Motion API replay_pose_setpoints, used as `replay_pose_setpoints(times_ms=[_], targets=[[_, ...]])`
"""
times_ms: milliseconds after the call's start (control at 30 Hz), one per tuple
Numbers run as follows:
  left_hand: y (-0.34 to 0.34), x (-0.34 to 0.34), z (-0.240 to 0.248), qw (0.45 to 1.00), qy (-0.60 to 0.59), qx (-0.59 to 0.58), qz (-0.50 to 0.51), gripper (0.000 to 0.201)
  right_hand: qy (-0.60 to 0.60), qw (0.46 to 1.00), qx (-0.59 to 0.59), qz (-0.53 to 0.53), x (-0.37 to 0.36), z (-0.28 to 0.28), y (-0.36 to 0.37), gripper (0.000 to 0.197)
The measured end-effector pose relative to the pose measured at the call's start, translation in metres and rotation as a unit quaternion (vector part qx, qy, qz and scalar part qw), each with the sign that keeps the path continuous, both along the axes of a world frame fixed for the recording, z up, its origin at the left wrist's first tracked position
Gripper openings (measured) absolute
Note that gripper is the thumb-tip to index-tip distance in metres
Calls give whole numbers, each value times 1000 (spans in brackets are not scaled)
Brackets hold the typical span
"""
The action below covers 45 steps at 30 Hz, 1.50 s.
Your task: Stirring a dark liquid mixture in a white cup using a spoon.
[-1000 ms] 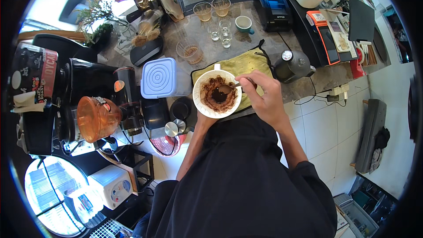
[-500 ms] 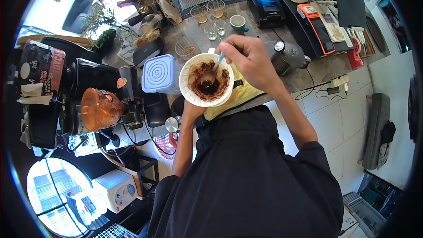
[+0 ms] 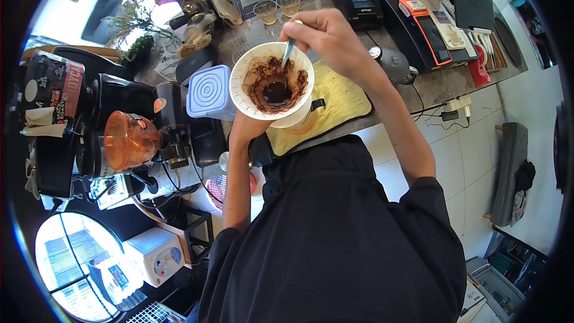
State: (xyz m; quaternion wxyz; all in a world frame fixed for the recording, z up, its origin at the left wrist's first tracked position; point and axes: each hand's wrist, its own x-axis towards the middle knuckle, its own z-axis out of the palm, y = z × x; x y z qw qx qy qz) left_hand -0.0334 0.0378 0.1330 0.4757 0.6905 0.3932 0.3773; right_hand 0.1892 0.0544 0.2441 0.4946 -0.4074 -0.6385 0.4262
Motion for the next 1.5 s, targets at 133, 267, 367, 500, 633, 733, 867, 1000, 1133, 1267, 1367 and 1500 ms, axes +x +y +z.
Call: replay_pose_setpoints(times_ms=[133, 267, 367, 500, 633, 733, 867, 1000, 1133, 1267, 1367, 1500], targets=[[4, -4, 7, 1000, -4, -21, -13, 52, -23, 998, 56, -26, 5, 14, 3, 25], [3, -5, 13, 999, -15, -27, -16, 54, -100, 991, 87, 7, 2, 18, -1, 25], [2, -2, 18, 999, -14, -34, -24, 55, -120, 987, 94, 55, 1, 14, -2, 25], [-4, 0, 27, 998, -10, -64, -26, 56, -59, 994, 46, 74, 5, 13, 1, 25], [-2, -10, 5, 998, -19, -66, -7, 56, -35, 994, 95, 35, 1, 19, -2, 25], [0, -14, -5, 999, 12, -36, -2, 56, -110, 988, 107, 28, 1, 24, -3, 26], [-3, -9, -1, 1000, -1, -11, -3, 56, -148, 981, 87, 93, -2, 17, -5, 24], [-8, -12, 4, 997, -8, -71, -42, 63, -74, 987, 66, 125, 0, 18, -1, 25], [-6, -18, -5, 996, -23, -75, -43, 64, -94, 989, 69, 95, 2, 27, -2, 24], [-10, -15, 4, 997, -22, -53, -46, 64, -110, 990, 87, 6, -1, 21, -10, 24], [-17, -12, 17, 999, 31, 11, -20, 64, -92, 993, 50, -56, 0, 5, -21, 25], [-15, -8, 12, 993, 106, 56, 1, 66, 31, 996, -11, -82, -1, -20, -20, 26]])
